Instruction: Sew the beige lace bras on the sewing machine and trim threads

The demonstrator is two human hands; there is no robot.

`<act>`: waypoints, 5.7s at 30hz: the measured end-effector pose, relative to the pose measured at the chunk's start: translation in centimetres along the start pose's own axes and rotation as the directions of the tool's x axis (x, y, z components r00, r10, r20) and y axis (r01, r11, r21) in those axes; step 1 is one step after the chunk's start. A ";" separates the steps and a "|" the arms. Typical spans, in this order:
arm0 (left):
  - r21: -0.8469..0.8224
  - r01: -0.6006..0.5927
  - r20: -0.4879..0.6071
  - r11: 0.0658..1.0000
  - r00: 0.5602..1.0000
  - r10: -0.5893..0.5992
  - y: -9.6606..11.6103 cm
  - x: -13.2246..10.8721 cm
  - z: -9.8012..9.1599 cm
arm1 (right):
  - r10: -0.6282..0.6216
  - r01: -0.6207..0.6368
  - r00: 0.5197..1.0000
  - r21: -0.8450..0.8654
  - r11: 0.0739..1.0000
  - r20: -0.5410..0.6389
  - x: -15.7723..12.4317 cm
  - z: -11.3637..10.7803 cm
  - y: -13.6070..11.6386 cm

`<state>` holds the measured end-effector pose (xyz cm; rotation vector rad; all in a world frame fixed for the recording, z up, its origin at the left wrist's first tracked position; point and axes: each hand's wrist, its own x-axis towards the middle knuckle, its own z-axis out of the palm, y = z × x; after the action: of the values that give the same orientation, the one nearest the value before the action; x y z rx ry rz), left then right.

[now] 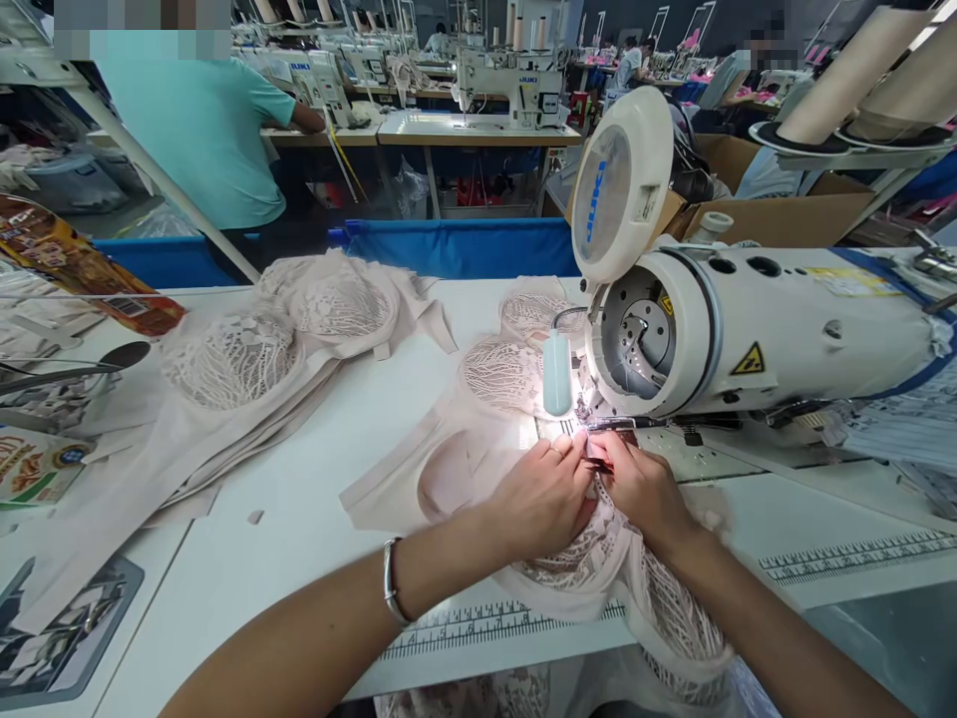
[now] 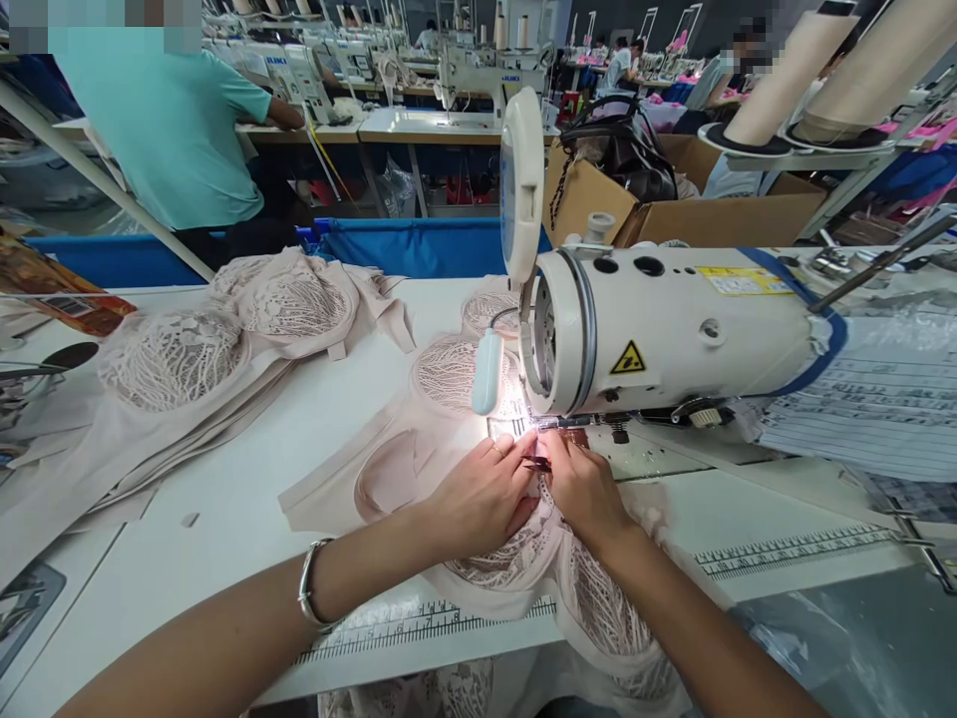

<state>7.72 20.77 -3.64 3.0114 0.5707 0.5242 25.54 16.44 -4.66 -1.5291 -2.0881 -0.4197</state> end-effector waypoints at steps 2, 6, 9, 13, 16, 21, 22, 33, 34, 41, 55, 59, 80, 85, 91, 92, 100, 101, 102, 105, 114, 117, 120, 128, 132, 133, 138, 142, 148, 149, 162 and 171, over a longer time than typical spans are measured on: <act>-0.010 0.003 0.009 1.000 1.000 -0.003 -0.1 0.0 0.0 | -0.028 0.028 1.000 0.021 0.999 0.000 -0.1 -0.4 -0.1; -0.034 0.017 0.013 0.999 1.000 -0.016 -0.3 0.0 0.2 | -0.064 0.064 0.998 -0.013 0.998 -0.009 -0.6 -0.7 -0.2; -0.053 0.033 0.036 0.998 0.999 -0.031 -0.3 -0.1 0.1 | -0.073 0.074 0.997 -0.044 0.996 0.012 -1.0 -0.7 -0.2; -0.074 0.060 0.054 0.995 0.997 -0.056 -0.3 -0.2 0.0 | -0.057 0.059 0.998 -0.048 0.997 0.035 -1.1 -0.4 -0.1; -0.082 0.069 0.062 0.994 0.996 -0.064 -0.4 -0.1 0.0 | -0.049 0.050 0.998 -0.028 0.998 0.030 -1.0 -0.3 0.0; -0.084 0.069 0.078 0.994 0.995 -0.062 -0.8 0.0 0.0 | -0.040 0.040 0.999 -0.012 0.999 0.006 -0.7 -0.6 -0.3; -0.086 0.073 0.080 0.994 0.995 -0.066 -0.8 0.0 0.0 | -0.038 0.038 0.999 -0.006 0.999 0.004 -0.7 -0.7 -0.3; 0.027 0.099 0.065 0.995 0.993 -0.101 -0.4 -0.4 0.1 | 0.038 -0.037 0.995 -0.007 0.999 0.092 -0.8 -0.4 0.1; 0.032 0.098 0.062 0.995 0.993 -0.099 -0.4 -0.4 0.1 | 0.045 -0.045 0.993 0.001 0.999 0.106 -0.8 -0.4 0.2; 0.059 0.111 0.066 0.992 0.991 -0.115 -0.5 -0.4 0.0 | 0.064 -0.065 0.991 0.005 0.998 0.122 -0.9 -0.5 0.2; 0.132 -0.139 0.090 0.981 0.988 0.128 0.4 -0.5 -0.3 | 0.143 -0.172 0.975 0.170 0.970 0.171 -1.1 -1.0 0.6; 0.054 -0.110 0.109 0.992 0.989 0.104 -0.4 -0.4 -0.6 | 0.131 -0.164 0.971 0.160 0.973 0.203 -1.0 -0.8 0.7; -0.034 -0.211 0.114 0.977 0.970 0.214 -1.3 0.0 -1.6 | 0.278 -0.272 0.943 -0.058 0.961 0.183 -4.3 -4.9 -2.4; -0.024 -0.160 0.106 0.987 0.981 0.162 -1.3 -0.1 -1.8 | 0.096 -0.096 0.989 -0.010 0.995 0.111 -4.6 -4.2 -1.2; -0.137 -0.181 0.094 0.974 0.976 0.195 -1.7 0.2 -1.6 | 0.073 -0.095 0.972 0.088 0.992 0.223 -2.3 -4.0 1.9; -0.153 -0.171 0.087 0.973 0.979 0.186 -1.8 0.2 -1.5 | 0.050 -0.079 0.956 0.088 0.993 0.289 -2.0 -4.0 2.1; -0.169 -0.168 0.053 0.971 0.982 0.179 -2.0 0.2 -1.3 | 0.119 -0.073 0.872 -0.114 0.991 0.474 0.0 -3.3 1.9; -0.159 -0.162 0.048 0.974 0.984 0.172 -2.1 0.2 -1.3 | 0.128 -0.078 0.863 -0.121 0.990 0.489 0.2 -3.2 1.9; -0.145 -0.157 0.044 0.977 0.985 0.165 -2.1 0.3 -1.3 | 0.134 -0.082 0.852 -0.124 0.989 0.506 0.4 -3.2 1.9; -0.090 -0.144 0.035 0.985 0.988 0.148 -2.1 0.2 -1.4 | 0.135 -0.085 0.827 -0.116 0.990 0.546 0.6 -3.2 1.9; 0.032 -0.102 0.032 0.994 0.994 0.101 -2.4 -0.2 -1.4 | 0.085 -0.119 0.887 0.048 0.992 0.453 0.0 -2.1 3.1; 0.023 -0.075 0.031 0.997 0.997 0.075 -2.3 -0.2 -1.5 | 0.031 -0.064 0.898 0.060 0.996 0.438 -0.2 -2.1 3.4; -0.010 -0.079 0.048 0.997 0.996 0.079 -2.4 -0.1 -1.4 | 0.030 -0.043 0.901 0.020 0.999 0.434 -0.3 -2.0 3.7; 0.006 -0.051 0.045 0.999 0.998 0.051 -2.5 -0.4 -1.3 | 0.007 -0.071 0.880 0.118 0.990 0.475 0.1 -2.2 4.4; -0.041 -0.044 0.067 0.998 0.997 0.046 -2.6 -0.5 -1.4 | 0.014 -0.086 0.871 0.124 0.989 0.491 0.4 -2.7 4.4; -0.053 -0.046 0.073 0.997 0.996 0.050 -2.6 -0.5 -1.5 | 0.021 -0.096 0.867 0.127 0.987 0.497 0.5 -2.8 4.3; -0.054 -0.032 0.106 0.998 0.994 0.037 -2.6 -0.4 -1.9 | 0.035 -0.151 0.817 0.155 0.976 0.575 1.2 -2.5 4.6; -0.043 -0.024 0.101 0.999 0.995 0.028 -2.7 -0.3 -1.9 | 0.004 -0.142 0.813 0.192 0.971 0.582 1.0 -2.1 5.3; -0.085 -0.038 0.118 0.996 0.992 0.048 -2.4 -0.3 -1.5 | 0.058 -0.067 0.892 0.003 0.998 0.449 -1.3 -3.8 5.4; -0.084 -0.035 0.117 0.996 0.992 0.044 -2.4 -0.3 -1.5 | 0.044 -0.044 0.904 -0.010 0.999 0.426 -1.7 -4.2 5.3; -0.073 -0.025 0.091 0.997 0.995 0.031 -2.2 -0.4 -1.7 | -0.186 0.183 0.919 0.043 0.982 0.347 -1.7 -4.9 4.7; -0.055 0.020 0.105 0.998 0.994 -0.014 -2.6 -0.3 -1.9 | -0.075 0.074 0.907 0.020 0.997 0.414 -0.3 -3.9 4.7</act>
<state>5.90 23.00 -2.15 2.9570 0.5647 0.3716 30.90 15.67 -1.87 -1.6523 -2.4721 -0.1193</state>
